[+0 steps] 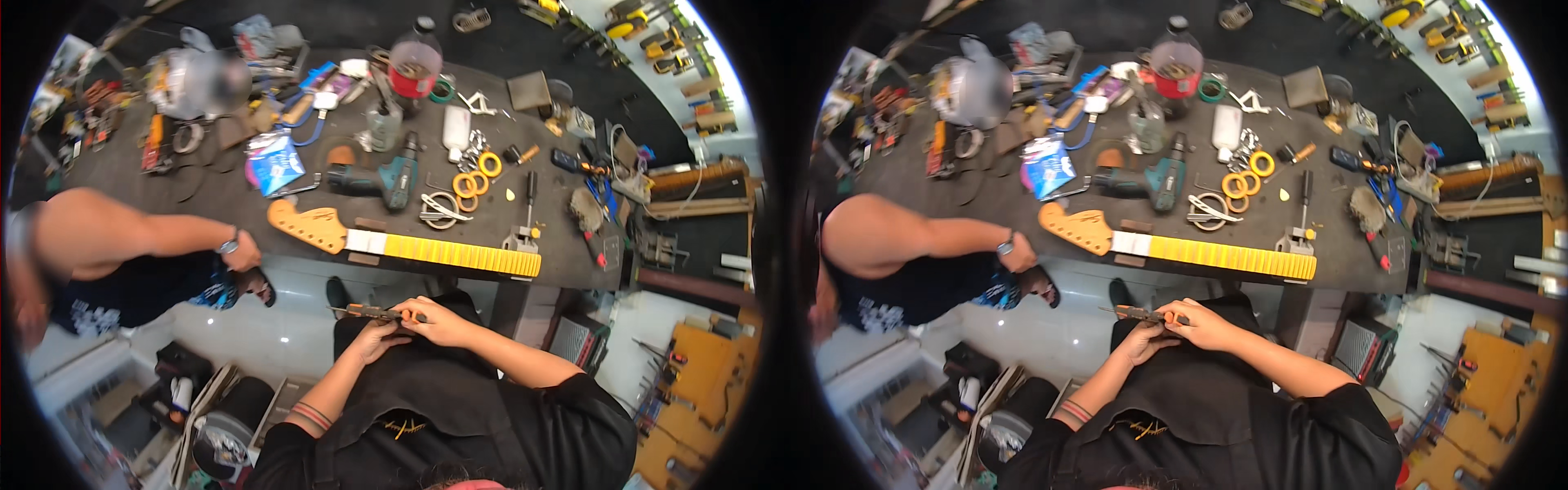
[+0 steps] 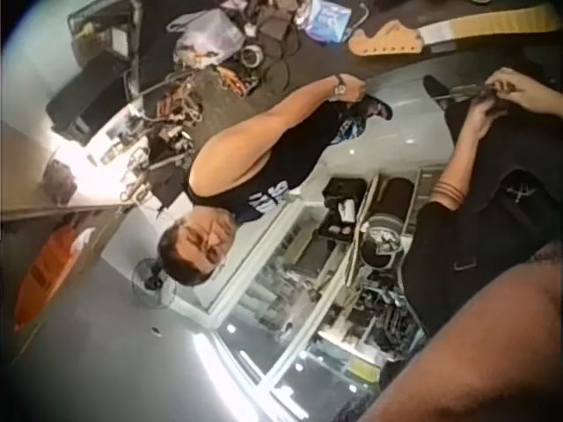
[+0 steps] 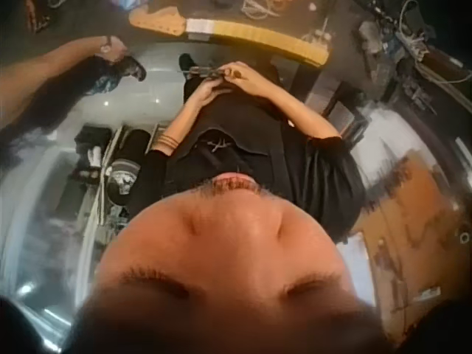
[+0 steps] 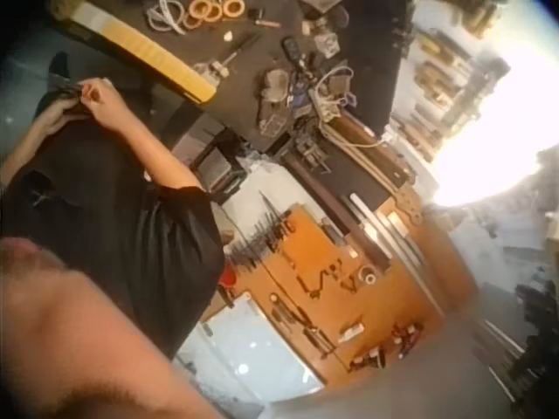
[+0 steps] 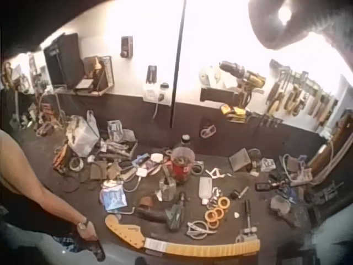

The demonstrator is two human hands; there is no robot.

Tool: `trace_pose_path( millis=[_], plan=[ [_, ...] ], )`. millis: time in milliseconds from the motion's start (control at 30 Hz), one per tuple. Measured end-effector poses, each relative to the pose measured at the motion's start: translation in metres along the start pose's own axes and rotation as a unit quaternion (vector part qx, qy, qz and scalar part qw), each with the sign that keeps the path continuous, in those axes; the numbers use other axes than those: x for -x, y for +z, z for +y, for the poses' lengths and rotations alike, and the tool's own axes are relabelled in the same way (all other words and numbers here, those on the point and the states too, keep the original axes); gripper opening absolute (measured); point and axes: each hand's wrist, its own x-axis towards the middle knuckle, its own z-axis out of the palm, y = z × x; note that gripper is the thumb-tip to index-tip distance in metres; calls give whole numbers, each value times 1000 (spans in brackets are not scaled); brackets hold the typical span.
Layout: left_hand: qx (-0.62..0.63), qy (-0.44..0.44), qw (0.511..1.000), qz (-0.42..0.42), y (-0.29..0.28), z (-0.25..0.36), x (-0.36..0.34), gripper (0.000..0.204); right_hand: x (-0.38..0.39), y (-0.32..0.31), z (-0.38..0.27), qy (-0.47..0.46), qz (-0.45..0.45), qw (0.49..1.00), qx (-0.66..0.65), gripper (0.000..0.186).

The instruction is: The person works on a guitar neck, using a tool to scrape along the frets, wiping the surface with a cloth, and marking the frets with a red pen.

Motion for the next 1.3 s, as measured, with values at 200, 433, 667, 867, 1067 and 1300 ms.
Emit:
trace_pose_path(
  millis=[200,433,667,867,1067,1300],
  plan=[
    [-711,8,693,117,-167,-88,-144,50,-22,22,157,188,116,975,32,32],
    [-680,-256,686,-36,-195,-103,-247,76,5,8,277,231,298,922,-89,41],
    [-800,-72,571,-169,-168,-71,-285,58,-5,-15,338,128,449,809,-357,41],
    [-851,-53,514,-97,-170,-30,-348,52,-62,-41,407,49,484,793,-366,33],
    [-900,102,399,-143,-205,-4,-389,46,-59,-53,417,-66,647,760,-4,36],
    [-794,137,592,3,-109,-6,-327,26,44,-46,380,-148,539,467,-685,23]
  ],
)
